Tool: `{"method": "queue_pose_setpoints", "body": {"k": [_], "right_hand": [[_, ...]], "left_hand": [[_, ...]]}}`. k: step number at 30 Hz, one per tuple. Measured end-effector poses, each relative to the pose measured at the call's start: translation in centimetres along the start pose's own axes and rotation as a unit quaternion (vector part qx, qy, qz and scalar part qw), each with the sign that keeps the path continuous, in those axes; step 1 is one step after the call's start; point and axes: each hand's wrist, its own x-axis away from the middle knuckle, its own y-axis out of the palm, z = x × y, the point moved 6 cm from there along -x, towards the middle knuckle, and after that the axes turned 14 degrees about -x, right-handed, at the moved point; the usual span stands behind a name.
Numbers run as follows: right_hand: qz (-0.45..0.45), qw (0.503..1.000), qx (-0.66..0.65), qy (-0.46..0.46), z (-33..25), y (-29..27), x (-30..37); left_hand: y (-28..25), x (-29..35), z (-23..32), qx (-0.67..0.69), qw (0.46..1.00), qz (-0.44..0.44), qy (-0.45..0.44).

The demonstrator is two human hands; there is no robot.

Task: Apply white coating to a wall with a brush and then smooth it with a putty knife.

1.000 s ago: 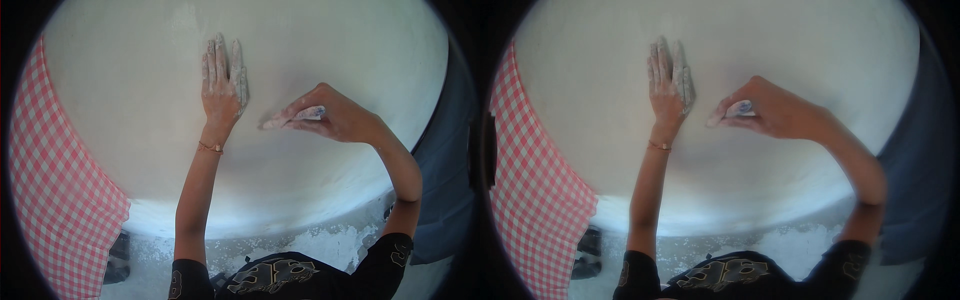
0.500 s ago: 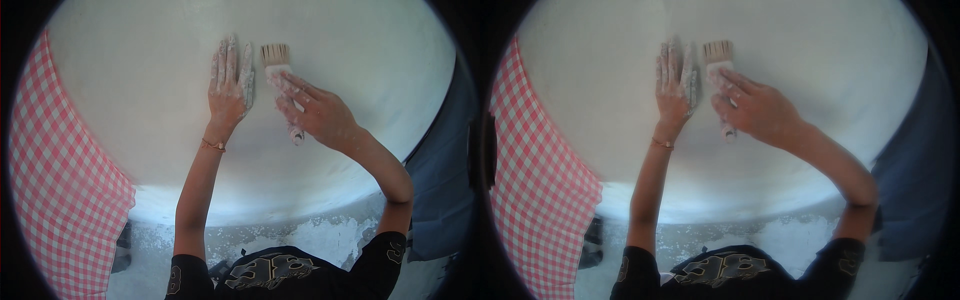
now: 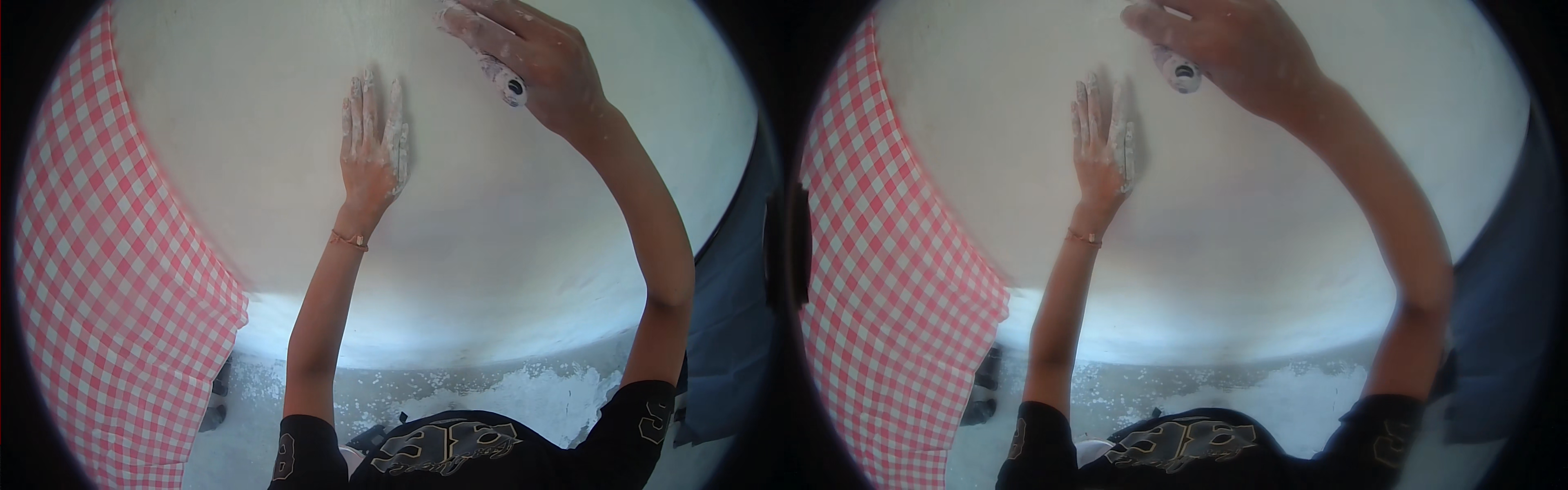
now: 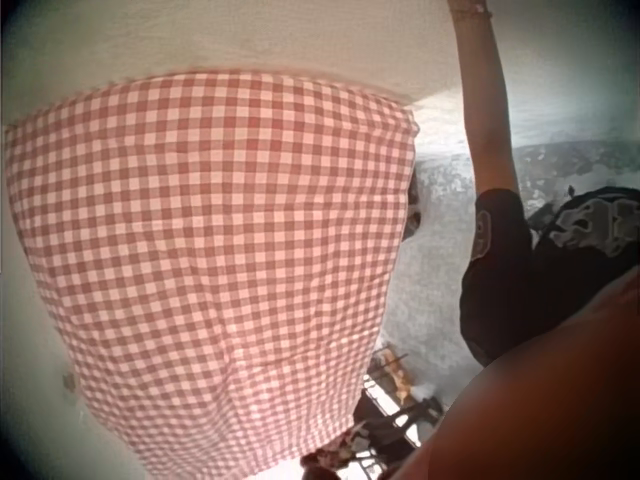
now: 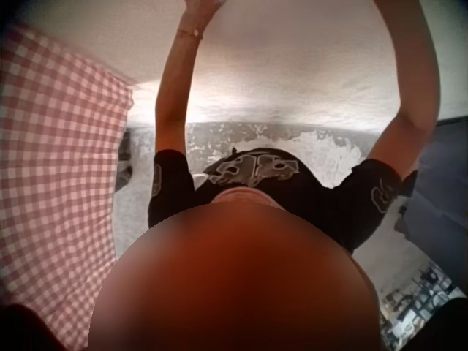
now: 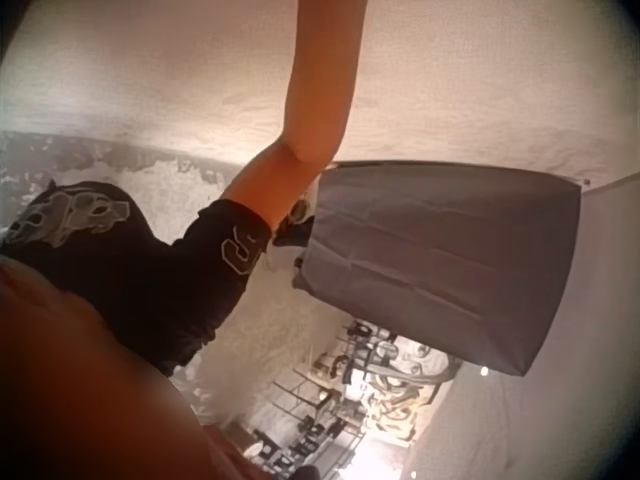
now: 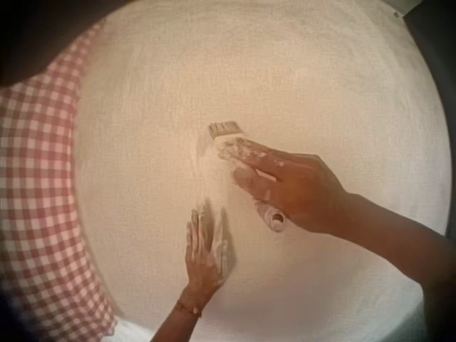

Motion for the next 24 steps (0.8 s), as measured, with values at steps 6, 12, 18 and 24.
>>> {"method": "queue_pose_setpoints", "body": {"k": [6, 12, 18, 24], "right_hand": [[-0.238, 0.971, -0.017, 0.003, -5.9, 3.1, 0.7], [-0.289, 0.868, -0.363, 0.175, -3.2, 4.3, 1.0], [-0.060, 0.998, -0.031, -0.003, -2.8, 2.8, -2.6], [-0.097, 0.993, 0.063, -0.036, -6.6, 7.3, -0.9]], "left_hand": [[-1.3, -0.9, -3.2, 0.018, 0.996, 0.067, -0.063], [-1.2, -0.4, -4.5, -0.005, 0.990, 0.051, -0.133], [-1.0, 0.3, -4.4, -0.016, 0.997, 0.014, -0.074], [-1.3, 1.2, -7.1, -0.025, 0.997, 0.024, -0.067]]}}
